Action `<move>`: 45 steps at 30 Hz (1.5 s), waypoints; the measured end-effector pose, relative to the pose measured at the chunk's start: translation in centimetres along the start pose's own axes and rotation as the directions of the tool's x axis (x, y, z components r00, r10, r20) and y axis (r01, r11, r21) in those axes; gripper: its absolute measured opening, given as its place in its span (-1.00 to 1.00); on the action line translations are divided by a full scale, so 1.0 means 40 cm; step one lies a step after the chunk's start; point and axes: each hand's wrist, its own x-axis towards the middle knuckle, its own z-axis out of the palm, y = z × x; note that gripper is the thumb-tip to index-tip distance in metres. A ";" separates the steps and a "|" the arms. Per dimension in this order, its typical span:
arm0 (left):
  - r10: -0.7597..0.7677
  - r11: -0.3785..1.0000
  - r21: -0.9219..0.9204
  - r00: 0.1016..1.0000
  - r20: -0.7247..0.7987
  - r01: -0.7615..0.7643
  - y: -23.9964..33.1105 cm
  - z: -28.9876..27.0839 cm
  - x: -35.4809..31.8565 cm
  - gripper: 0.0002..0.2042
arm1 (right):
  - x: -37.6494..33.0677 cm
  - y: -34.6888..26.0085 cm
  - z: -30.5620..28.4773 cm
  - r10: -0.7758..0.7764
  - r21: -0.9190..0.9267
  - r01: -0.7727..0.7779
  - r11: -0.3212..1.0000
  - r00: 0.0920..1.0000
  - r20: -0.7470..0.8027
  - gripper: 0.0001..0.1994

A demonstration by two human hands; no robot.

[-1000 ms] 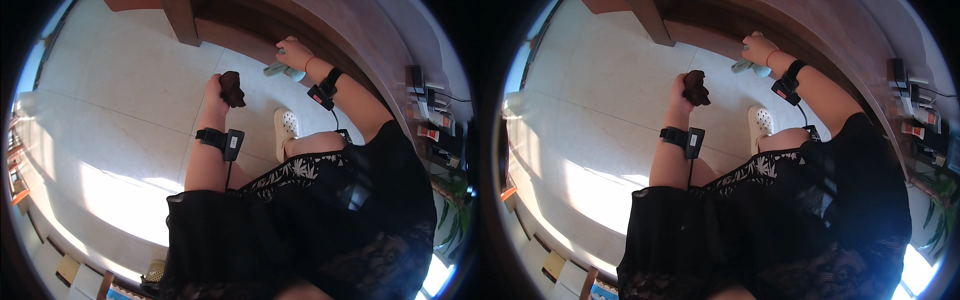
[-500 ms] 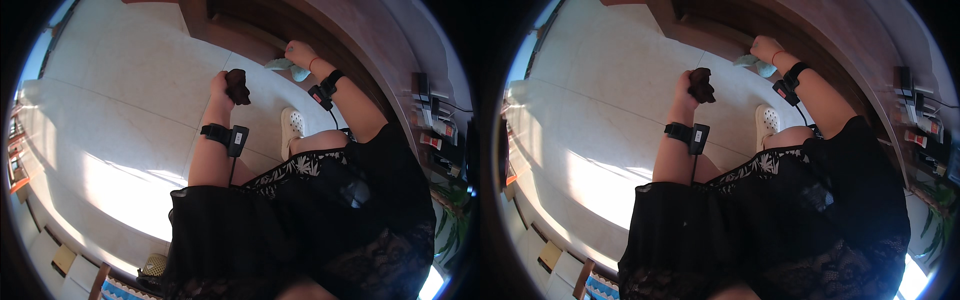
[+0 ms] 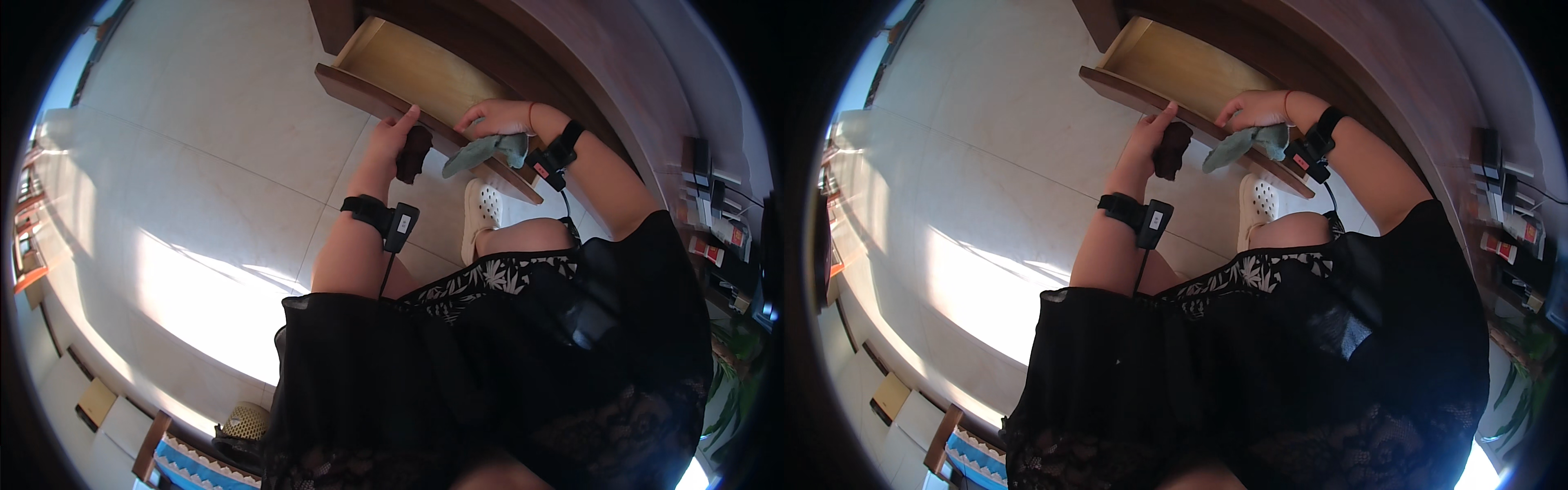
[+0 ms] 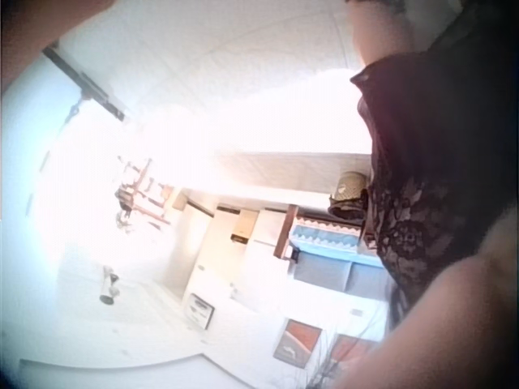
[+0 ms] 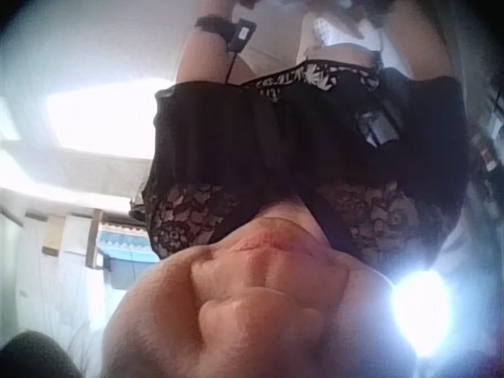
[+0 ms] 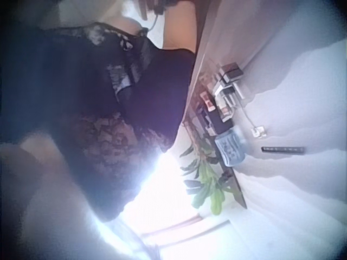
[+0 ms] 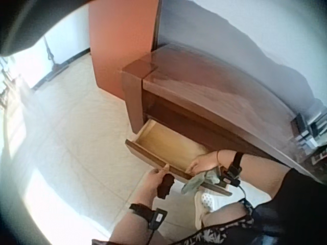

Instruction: The person wipes the inside of a drawer and the top of a wooden cabinet with cloths, then applies liquid from a spray bottle to a coffee table and wipes the surface with a cloth.

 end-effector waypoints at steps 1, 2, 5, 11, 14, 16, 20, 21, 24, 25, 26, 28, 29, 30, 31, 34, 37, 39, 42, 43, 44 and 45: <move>-0.001 1.000 -0.001 1.000 -0.006 0.001 0.006 -0.006 0.000 -0.43 | -0.006 -0.029 -0.029 0.010 -0.059 -0.008 0.998 0.999 0.040 -0.71; -0.018 0.997 0.069 1.000 -0.020 0.019 0.006 -0.007 -0.005 -0.43 | -0.005 -0.040 -0.052 0.023 -0.118 -0.013 0.993 0.997 0.080 -0.72; -0.019 0.984 0.177 0.999 -0.038 0.026 0.020 -0.012 -0.012 -0.43 | 0.031 -0.037 -0.154 -0.175 0.183 0.253 0.950 0.917 -0.359 -0.70; -0.011 1.000 -0.004 0.999 -0.032 0.011 0.036 -0.022 -0.047 -0.58 | 0.200 -0.051 -0.130 -0.487 -0.216 0.457 0.863 0.637 -0.597 -0.62; 0.018 0.993 -0.118 1.000 -0.008 -0.018 0.037 -0.005 -0.039 -0.63 | 0.339 0.043 -0.095 -0.550 -0.420 0.377 0.826 0.702 -0.452 -0.37; 0.028 0.985 -0.172 0.999 -0.021 -0.031 0.040 -0.016 -0.041 -0.63 | 0.414 0.052 -0.080 -0.480 -0.391 0.324 0.862 0.771 -0.418 -0.35; -0.019 0.985 -0.171 0.996 -0.089 0.003 0.053 -0.019 -0.053 -0.60 | 0.537 0.041 -0.115 -0.389 -0.483 0.193 0.854 0.853 -0.348 -0.29; -0.041 0.986 -0.165 0.995 -0.087 0.026 0.054 -0.020 -0.056 -0.59 | 0.565 0.033 -0.126 -0.373 -0.625 0.094 0.775 0.867 -0.332 -0.30; -0.022 0.992 -0.127 0.990 -0.142 0.003 0.039 -0.029 -0.051 -0.58 | 0.632 0.031 -0.123 -0.361 -0.674 0.032 0.738 0.862 -0.355 -0.37; -0.022 0.991 -0.132 0.988 -0.152 0.001 0.041 -0.028 -0.055 -0.58 | 0.645 0.029 -0.122 -0.332 -0.728 -0.011 0.685 0.885 -0.325 -0.40; -0.022 0.990 -0.139 0.987 -0.162 0.000 0.045 -0.026 -0.058 -0.57 | 0.660 0.023 -0.121 -0.456 -0.782 0.059 0.621 0.838 -0.299 -0.58; -0.025 0.989 -0.148 0.983 -0.180 -0.002 0.043 -0.027 -0.062 -0.56 | 0.677 0.007 -0.118 -0.488 -0.674 0.194 0.713 0.828 -0.277 -0.60; -0.024 0.989 -0.148 0.981 -0.191 -0.005 0.037 -0.031 -0.061 -0.56 | 0.679 -0.001 -0.109 -0.514 -0.539 0.315 0.781 0.815 -0.268 -0.62; -0.023 0.989 -0.147 0.980 -0.198 -0.006 0.032 -0.033 -0.060 -0.55 | 0.674 -0.001 -0.101 -0.514 -0.538 0.318 0.781 0.816 -0.264 -0.62; -0.021 0.989 -0.145 0.982 -0.186 -0.006 0.035 -0.026 -0.054 -0.55 | 0.667 0.018 -0.114 -0.494 -0.396 0.384 0.834 0.838 -0.229 -0.59; -0.029 0.989 -0.151 0.987 -0.157 0.005 0.024 -0.022 -0.046 -0.55 | 0.611 0.051 -0.110 -0.409 -0.347 0.332 0.877 0.896 -0.176 -0.51; -0.025 0.996 -0.088 0.996 -0.091 0.017 0.026 -0.025 -0.048 -0.55 | 0.519 0.108 -0.096 -0.255 -0.470 0.187 0.862 0.963 -0.086 -0.44; -0.027 0.995 -0.094 0.998 -0.050 0.022 0.042 0.002 -0.038 -0.55 | 0.437 0.217 -0.108 0.023 -0.465 -0.017 0.885 1.000 0.008 -0.40; -0.012 0.985 -0.174 1.000 -0.029 0.007 0.046 -0.011 -0.057 -0.56 | 0.297 0.304 -0.044 0.214 -0.236 -0.207 0.950 0.977 0.005 -0.39; -0.021 0.986 -0.164 1.000 0.002 0.021 0.043 -0.004 -0.058 -0.56 | 0.252 0.349 -0.043 0.301 -0.343 -0.255 0.904 0.950 0.087 -0.38; -0.011 0.985 -0.170 1.000 -0.009 0.009 0.034 -0.012 -0.049 -0.58 | 0.223 0.366 -0.032 0.386 -0.452 -0.276 0.849 0.907 0.171 -0.37; -0.001 0.985 -0.175 1.000 -0.025 -0.003 0.024 -0.026 -0.044 -0.59 | 0.197 0.379 -0.028 0.403 -0.491 -0.277 0.826 0.899 0.170 -0.48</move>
